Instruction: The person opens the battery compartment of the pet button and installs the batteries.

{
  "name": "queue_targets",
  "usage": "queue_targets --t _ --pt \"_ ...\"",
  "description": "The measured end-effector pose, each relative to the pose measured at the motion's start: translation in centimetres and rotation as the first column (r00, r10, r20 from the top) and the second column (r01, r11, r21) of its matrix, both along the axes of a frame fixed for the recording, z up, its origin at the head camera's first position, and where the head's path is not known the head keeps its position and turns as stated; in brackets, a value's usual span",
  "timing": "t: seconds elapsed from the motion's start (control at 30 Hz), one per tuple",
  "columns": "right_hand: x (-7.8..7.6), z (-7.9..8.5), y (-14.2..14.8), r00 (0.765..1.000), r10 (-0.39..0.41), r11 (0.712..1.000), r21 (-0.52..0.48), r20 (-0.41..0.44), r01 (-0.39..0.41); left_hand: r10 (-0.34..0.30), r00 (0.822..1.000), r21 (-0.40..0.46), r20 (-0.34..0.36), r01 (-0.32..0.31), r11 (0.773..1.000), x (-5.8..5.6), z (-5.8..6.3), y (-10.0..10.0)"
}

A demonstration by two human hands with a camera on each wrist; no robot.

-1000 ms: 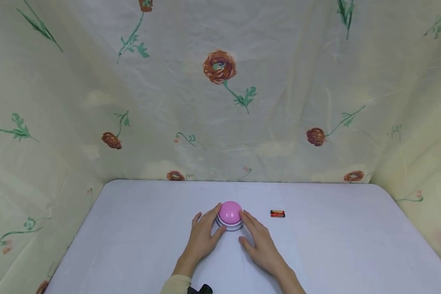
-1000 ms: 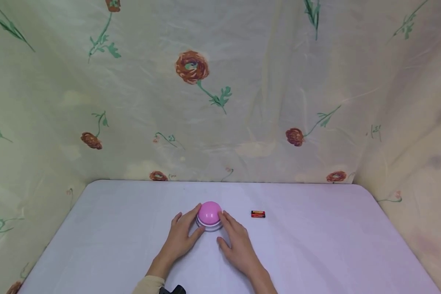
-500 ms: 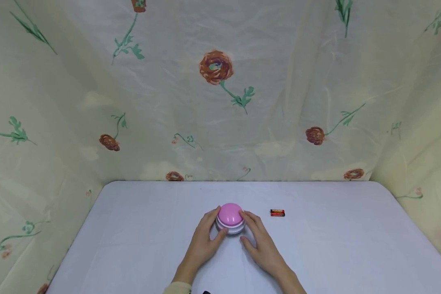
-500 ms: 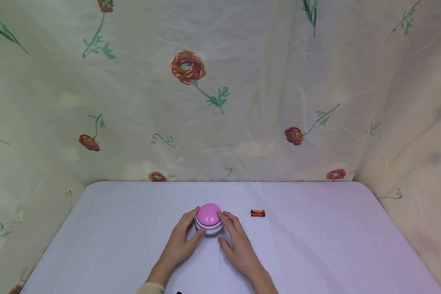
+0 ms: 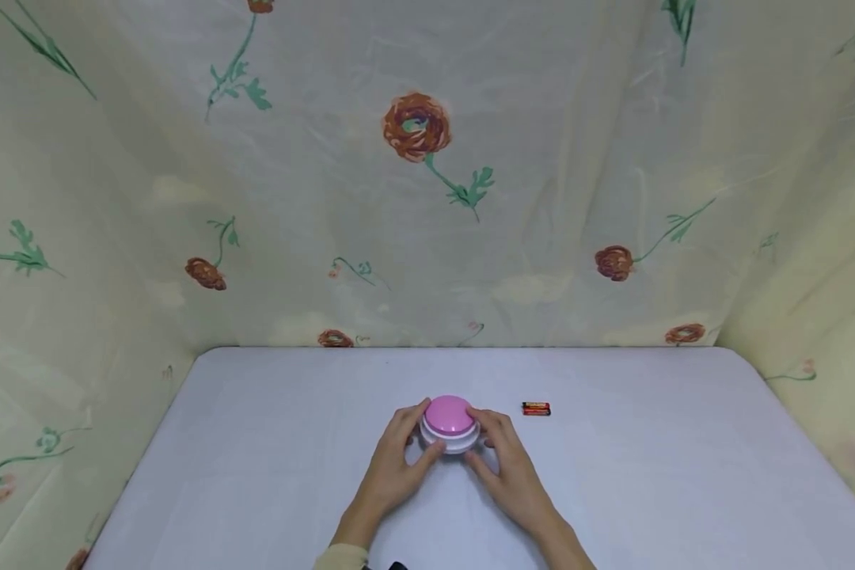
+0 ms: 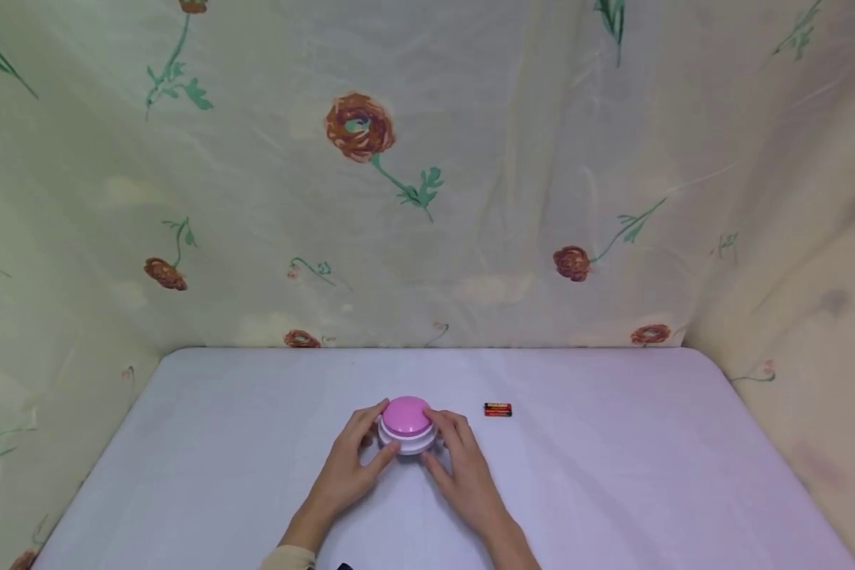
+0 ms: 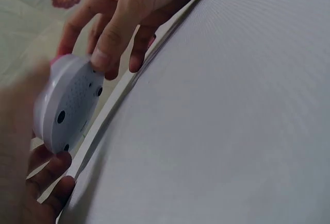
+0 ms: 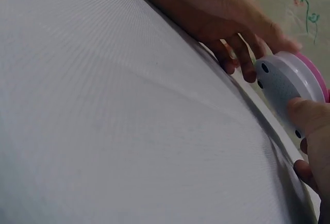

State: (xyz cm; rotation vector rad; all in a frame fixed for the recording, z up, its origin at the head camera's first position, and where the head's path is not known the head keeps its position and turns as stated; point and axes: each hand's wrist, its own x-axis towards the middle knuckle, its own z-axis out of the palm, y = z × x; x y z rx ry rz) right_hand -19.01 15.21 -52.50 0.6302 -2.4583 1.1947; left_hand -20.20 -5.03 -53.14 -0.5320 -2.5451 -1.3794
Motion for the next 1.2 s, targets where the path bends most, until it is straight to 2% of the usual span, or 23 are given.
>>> queue_targets --t 0.2,0.4,0.57,0.73,0.93,1.2 --pt "-0.1 0.1 0.2 1.000 0.019 1.000 -0.015 -0.018 -0.019 -0.039 0.999 -0.017 -0.030 0.038 0.999 -0.1 -0.1 -0.1" --pt "0.0 -0.1 0.3 0.999 0.045 0.998 -0.034 -0.020 -0.045 0.007 0.995 -0.023 -0.104 -0.010 1.000 -0.3 -0.3 -0.1" --pt "0.0 -0.3 0.2 1.000 0.015 1.000 -0.024 -0.015 -0.015 0.012 0.991 -0.008 -0.133 -0.013 1.000 -0.3 -0.5 -0.1" --pt "0.1 -0.5 0.2 1.000 -0.016 0.999 -0.036 -0.011 0.016 0.012 0.991 0.015 -0.130 -0.010 1.000 -0.3 -0.4 0.0" --pt "0.5 -0.6 0.0 1.000 -0.026 0.998 -0.059 -0.012 0.025 0.006 0.984 0.019 -0.179 -0.002 1.000 0.0 -0.5 -0.2" --pt "1.2 -0.6 -0.4 0.999 -0.040 0.996 -0.077 0.022 0.042 -0.001 0.990 0.007 -0.138 0.002 1.000 0.5 -0.4 -0.5"
